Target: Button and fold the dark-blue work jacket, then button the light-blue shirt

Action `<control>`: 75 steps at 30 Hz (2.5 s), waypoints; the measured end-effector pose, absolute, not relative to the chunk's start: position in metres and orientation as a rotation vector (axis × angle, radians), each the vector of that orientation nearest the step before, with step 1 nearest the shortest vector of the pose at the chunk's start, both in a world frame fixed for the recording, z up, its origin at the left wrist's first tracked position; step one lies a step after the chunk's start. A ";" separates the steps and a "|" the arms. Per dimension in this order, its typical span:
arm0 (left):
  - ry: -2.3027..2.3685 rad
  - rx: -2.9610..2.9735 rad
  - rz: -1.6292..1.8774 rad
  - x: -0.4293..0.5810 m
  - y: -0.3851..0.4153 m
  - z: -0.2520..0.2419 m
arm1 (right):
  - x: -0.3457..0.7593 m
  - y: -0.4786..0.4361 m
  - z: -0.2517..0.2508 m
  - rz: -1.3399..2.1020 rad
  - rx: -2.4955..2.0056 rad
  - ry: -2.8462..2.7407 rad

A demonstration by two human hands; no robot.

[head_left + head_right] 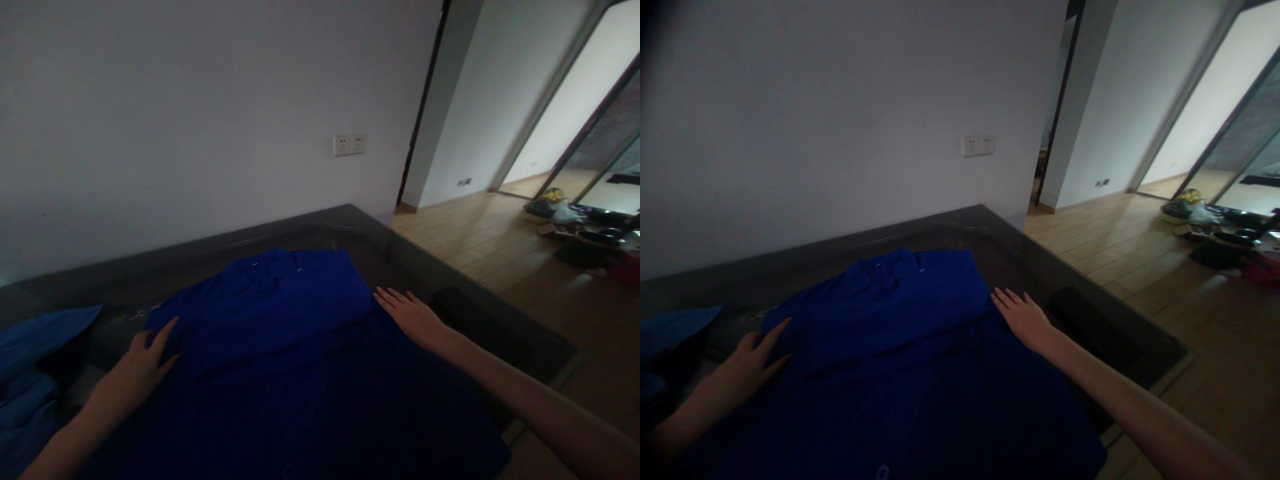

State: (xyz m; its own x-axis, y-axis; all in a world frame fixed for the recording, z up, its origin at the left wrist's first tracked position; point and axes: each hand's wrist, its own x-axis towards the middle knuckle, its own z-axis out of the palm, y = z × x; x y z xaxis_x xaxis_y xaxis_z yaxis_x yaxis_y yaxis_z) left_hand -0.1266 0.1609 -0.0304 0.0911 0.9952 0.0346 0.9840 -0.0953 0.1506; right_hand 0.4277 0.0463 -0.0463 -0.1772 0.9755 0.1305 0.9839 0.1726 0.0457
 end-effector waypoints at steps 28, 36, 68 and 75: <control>0.520 2.961 0.459 0.273 0.103 -0.051 | 0.389 0.264 -0.051 -0.107 -2.429 -1.657; 0.530 2.965 0.510 0.276 0.102 -0.060 | 0.400 0.269 -0.050 -0.181 -2.256 -1.913; 0.857 2.821 0.363 0.261 0.087 -0.047 | 0.407 0.126 -0.029 -0.021 -2.459 -1.914; 0.971 2.835 0.471 0.251 0.107 -0.029 | 0.419 0.119 -0.027 0.055 -2.421 -1.889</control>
State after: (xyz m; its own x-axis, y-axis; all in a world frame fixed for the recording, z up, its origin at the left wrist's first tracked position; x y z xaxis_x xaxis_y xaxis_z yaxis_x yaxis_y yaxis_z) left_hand 0.2511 0.1073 -0.0292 0.7475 0.6135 0.2545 0.5800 -0.7897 0.2000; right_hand 0.4189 0.1195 -0.0273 0.2438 0.9697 0.0149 0.9672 -0.2419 -0.0773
